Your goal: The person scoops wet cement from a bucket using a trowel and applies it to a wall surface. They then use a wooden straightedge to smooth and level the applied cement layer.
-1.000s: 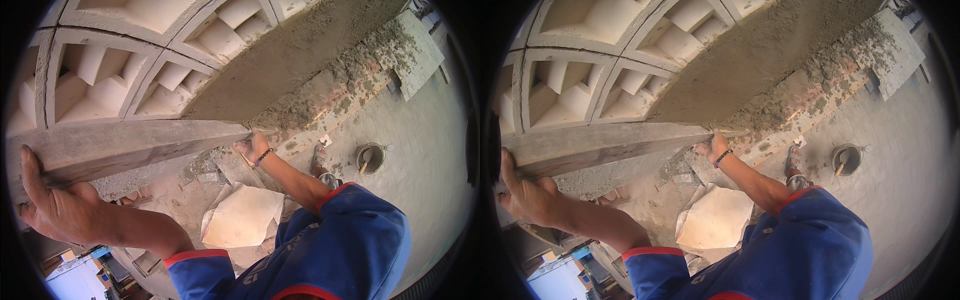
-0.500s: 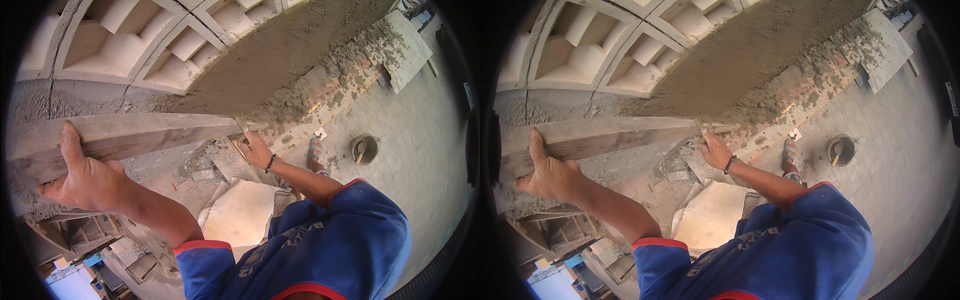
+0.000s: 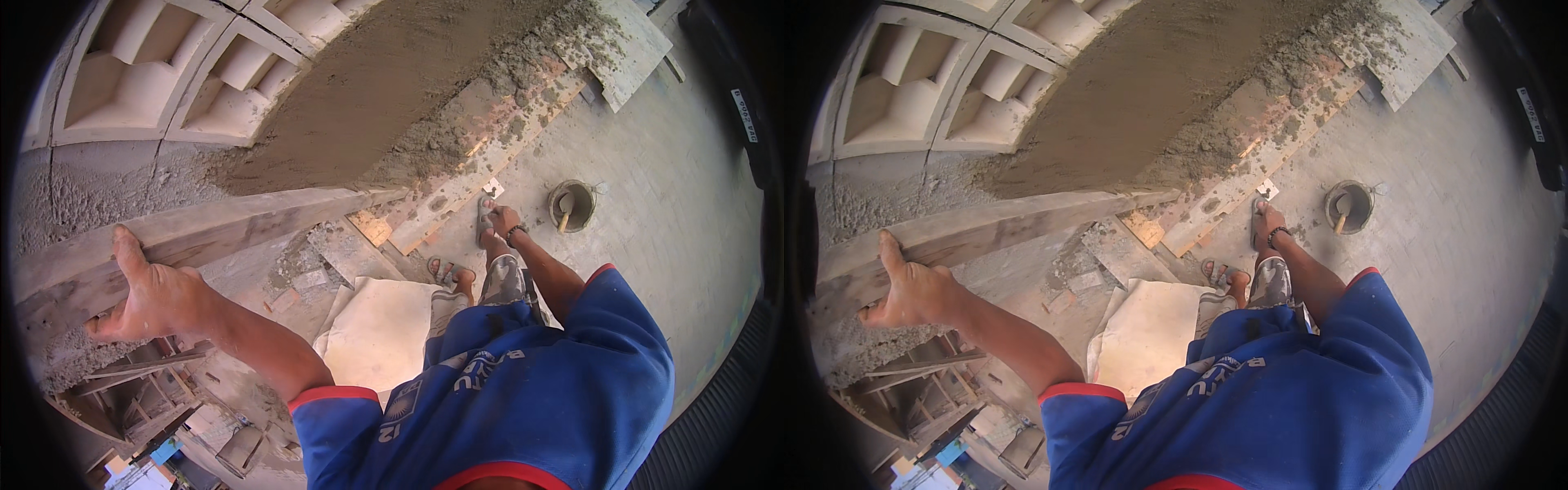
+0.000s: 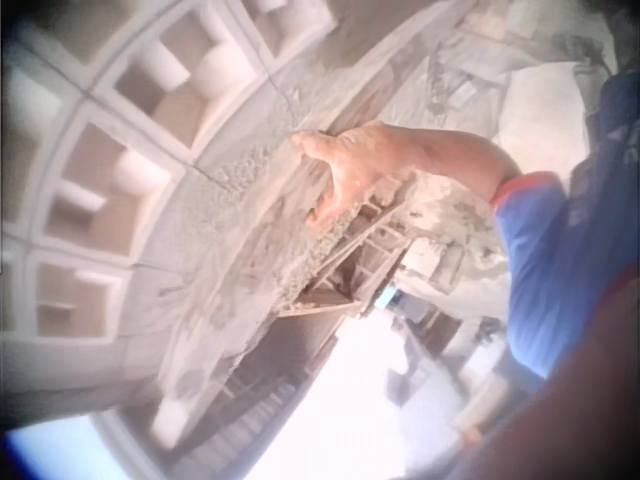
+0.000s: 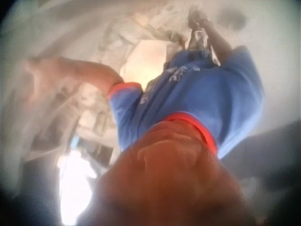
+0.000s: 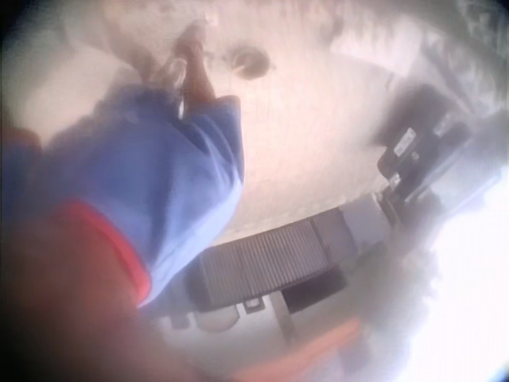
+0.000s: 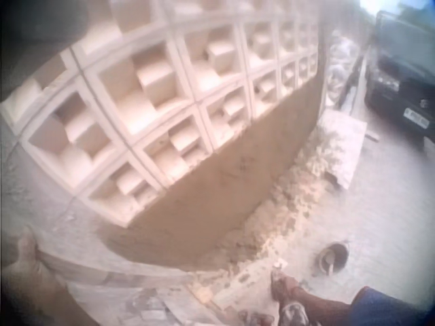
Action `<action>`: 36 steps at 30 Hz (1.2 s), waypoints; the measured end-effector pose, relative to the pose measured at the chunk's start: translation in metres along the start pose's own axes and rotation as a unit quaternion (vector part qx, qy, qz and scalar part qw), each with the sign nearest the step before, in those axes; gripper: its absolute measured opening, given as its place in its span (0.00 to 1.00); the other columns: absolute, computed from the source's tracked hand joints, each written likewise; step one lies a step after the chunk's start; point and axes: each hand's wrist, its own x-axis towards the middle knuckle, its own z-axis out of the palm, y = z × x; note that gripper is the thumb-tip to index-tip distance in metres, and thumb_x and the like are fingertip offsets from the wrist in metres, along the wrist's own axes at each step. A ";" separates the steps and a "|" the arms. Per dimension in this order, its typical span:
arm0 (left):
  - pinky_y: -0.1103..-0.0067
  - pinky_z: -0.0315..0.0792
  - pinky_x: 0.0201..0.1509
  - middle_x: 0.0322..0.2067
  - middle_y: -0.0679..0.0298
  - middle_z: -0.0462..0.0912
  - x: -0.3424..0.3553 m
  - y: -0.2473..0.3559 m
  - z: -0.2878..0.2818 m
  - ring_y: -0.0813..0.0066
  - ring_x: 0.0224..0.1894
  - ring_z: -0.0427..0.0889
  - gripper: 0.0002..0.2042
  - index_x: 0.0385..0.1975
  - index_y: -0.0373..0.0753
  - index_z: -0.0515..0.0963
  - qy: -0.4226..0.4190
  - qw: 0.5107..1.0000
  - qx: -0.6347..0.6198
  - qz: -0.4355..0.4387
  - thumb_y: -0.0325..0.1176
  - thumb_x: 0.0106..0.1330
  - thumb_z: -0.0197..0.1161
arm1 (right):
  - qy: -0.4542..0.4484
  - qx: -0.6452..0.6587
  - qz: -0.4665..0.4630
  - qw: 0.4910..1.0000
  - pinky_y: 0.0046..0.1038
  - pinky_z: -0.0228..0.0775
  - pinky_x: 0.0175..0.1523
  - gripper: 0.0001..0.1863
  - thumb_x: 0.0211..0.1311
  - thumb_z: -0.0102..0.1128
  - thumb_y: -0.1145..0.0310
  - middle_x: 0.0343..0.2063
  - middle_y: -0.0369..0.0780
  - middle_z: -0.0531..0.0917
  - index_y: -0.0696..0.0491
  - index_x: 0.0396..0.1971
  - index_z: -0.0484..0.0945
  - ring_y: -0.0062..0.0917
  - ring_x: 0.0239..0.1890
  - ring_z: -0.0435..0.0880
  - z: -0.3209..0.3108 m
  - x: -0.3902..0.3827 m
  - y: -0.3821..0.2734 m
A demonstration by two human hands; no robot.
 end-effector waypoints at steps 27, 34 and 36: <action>0.68 0.73 0.51 0.53 0.55 0.79 0.136 0.030 -0.099 0.54 0.45 0.83 0.29 0.60 0.52 0.71 -0.180 0.441 0.770 0.425 0.27 0.54 0.61 | -0.117 -0.078 0.431 0.891 0.45 0.74 0.51 0.22 0.56 0.59 0.57 0.43 0.53 0.83 0.60 0.43 0.78 0.46 0.49 0.82 0.079 0.102 0.519; 0.69 0.71 0.52 0.53 0.62 0.80 0.103 0.023 -0.113 0.55 0.47 0.82 0.28 0.59 0.45 0.71 -0.172 0.397 0.779 0.454 0.24 0.54 0.56 | -0.226 -0.276 0.206 0.911 0.42 0.74 0.40 0.15 0.52 0.59 0.67 0.30 0.46 0.83 0.61 0.37 0.75 0.39 0.37 0.84 0.065 0.101 0.582; 0.69 0.71 0.52 0.51 0.61 0.81 0.084 0.044 -0.136 0.58 0.48 0.82 0.30 0.60 0.47 0.70 -0.172 0.369 0.795 0.450 0.24 0.53 0.59 | 0.039 0.251 0.569 0.782 0.37 0.67 0.25 0.15 0.53 0.58 0.65 0.19 0.38 0.76 0.58 0.39 0.73 0.32 0.20 0.76 0.027 0.077 0.507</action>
